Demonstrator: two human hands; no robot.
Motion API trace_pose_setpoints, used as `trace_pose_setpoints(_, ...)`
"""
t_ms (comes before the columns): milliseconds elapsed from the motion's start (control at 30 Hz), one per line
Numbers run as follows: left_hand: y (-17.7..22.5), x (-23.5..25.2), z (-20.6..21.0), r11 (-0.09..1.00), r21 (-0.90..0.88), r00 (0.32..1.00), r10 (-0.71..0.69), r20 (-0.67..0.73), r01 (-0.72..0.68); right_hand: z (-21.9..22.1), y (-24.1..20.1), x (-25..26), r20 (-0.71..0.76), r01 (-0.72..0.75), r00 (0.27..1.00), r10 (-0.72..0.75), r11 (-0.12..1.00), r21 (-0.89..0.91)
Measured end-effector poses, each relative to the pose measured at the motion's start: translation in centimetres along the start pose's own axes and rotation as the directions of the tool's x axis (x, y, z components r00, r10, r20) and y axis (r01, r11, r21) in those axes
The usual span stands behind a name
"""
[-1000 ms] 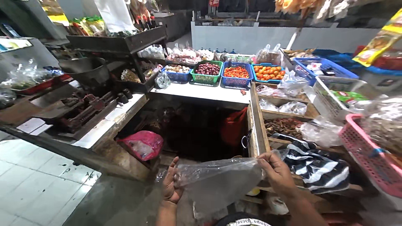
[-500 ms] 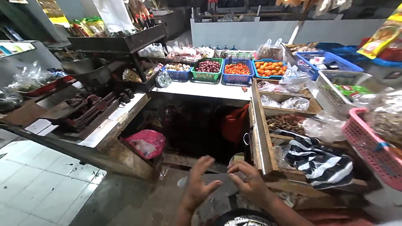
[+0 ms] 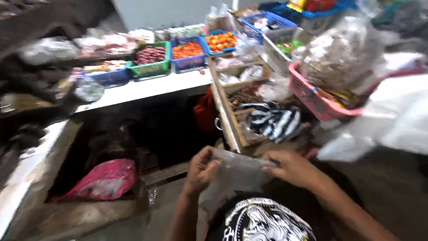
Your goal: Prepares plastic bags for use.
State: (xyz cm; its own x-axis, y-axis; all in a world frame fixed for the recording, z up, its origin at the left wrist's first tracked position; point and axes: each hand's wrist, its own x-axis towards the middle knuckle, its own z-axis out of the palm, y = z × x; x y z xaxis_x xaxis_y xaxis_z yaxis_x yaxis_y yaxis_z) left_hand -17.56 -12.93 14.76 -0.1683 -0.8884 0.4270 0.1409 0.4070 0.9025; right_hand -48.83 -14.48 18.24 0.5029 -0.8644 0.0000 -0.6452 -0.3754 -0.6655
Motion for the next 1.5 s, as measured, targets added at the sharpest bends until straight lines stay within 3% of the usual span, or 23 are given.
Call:
trace_pose_setpoints(100,-0.9,2.5,3.0,0.978,-0.206,0.998,-0.040,-0.044,0.030,-3.5,2.6,-4.1,-0.160,-0.123,0.973,0.165,0.962,0.245)
trace_pose_setpoints(167,-1.4,3.9,5.3,0.939,-0.342,0.996,-0.072,-0.051,0.050,-4.8,3.8,-6.5,-0.325,-0.048,0.926,0.192,0.914,0.403)
trace_pose_setpoints(233,-1.8,5.0,7.3,0.931,-0.360,0.993,-0.094,-0.067,0.064,-5.5,4.2,-8.3,-0.464,0.070,0.860,0.212,0.852,0.520)
trace_pose_setpoints(267,-2.1,5.5,8.3,0.962,-0.269,0.994,-0.073,-0.086,0.048,-5.7,4.3,-8.9,-0.517,0.121,0.826,0.225,0.825,0.552)
trace_pose_setpoints(333,-2.5,6.3,9.8,0.982,0.172,0.991,0.095,-0.091,-0.078,-6.2,4.0,-9.7,-0.594,0.193,0.769,0.234,0.802,0.566)
trace_pose_setpoints(367,-2.6,6.6,10.6,0.906,0.383,0.977,0.209,-0.044,-0.177,-6.4,3.8,-9.9,-0.621,0.209,0.747,0.235,0.805,0.556)
trace_pose_setpoints(433,-2.0,7.5,13.2,0.727,0.577,0.910,0.410,0.069,-0.372,-7.0,3.4,-10.3,-0.660,0.206,0.715,0.232,0.831,0.516)
trace_pose_setpoints(567,-0.6,8.8,20.1,0.525,0.561,0.732,0.639,0.238,-0.641,-8.2,3.0,-10.7,-0.661,0.171,0.719,0.216,0.866,0.469)
trace_pose_setpoints(700,-0.2,10.9,24.0,0.430,0.502,0.618,0.726,0.302,-0.750,-9.5,3.2,-11.3,-0.652,0.168,0.741,0.159,0.897,0.410)
trace_pose_setpoints(833,0.2,12.2,25.2,0.467,0.438,0.622,0.707,0.338,-0.768,-10.4,4.6,-11.9,-0.639,0.205,0.761,0.111,0.894,0.399)
trace_pose_setpoints(1067,3.5,14.3,26.1,0.758,0.232,0.764,0.484,0.427,-0.609,-12.0,7.4,-13.9,-0.624,0.226,0.781,0.029,0.918,0.325)
trace_pose_setpoints(1133,5.0,14.9,26.7,0.779,0.214,0.760,0.445,0.473,-0.589,-12.5,6.5,-14.9,-0.718,0.182,0.692,-0.076,0.981,0.072)
trace_pose_setpoints(1233,8.6,16.3,28.3,0.723,0.232,0.708,0.468,0.529,-0.651,-14.7,4.8,-16.5,-0.882,0.203,0.314,-0.350,0.933,-0.298)
trace_pose_setpoints(1267,10.0,16.9,29.0,0.692,0.237,0.685,0.489,0.541,-0.681,-15.8,4.6,-16.9,-0.898,0.162,0.236,-0.371,0.926,-0.340)
trace_pose_setpoints(1300,11.5,17.6,29.8,0.660,0.243,0.662,0.511,0.549,-0.711,-17.1,4.7,-17.0,-0.905,0.106,0.218,-0.364,0.931,-0.349)
trace_pose_setpoints(1333,13.0,18.4,30.7,0.629,0.248,0.640,0.531,0.555,-0.737,-18.3,5.0,-16.9,-0.905,0.072,0.253,-0.342,0.939,-0.335)
trace_pose_setpoints(1433,17.5,21.3,33.7,0.549,0.293,0.603,0.552,0.576,-0.783,-22.4,5.6,-16.5,-0.797,0.053,0.574,-0.187,0.980,-0.192)
trace_pose_setpoints(1467,18.9,22.5,34.6,0.532,0.307,0.596,0.544,0.591,-0.789,-23.9,5.4,-16.5,-0.769,0.046,0.623,-0.144,0.988,-0.147)
trace_pose_setpoints(1500,20.3,23.6,35.6,0.514,0.324,0.593,0.535,0.602,-0.794,-25.6,5.1,-16.6,-0.775,0.027,0.621,-0.118,0.991,-0.130)
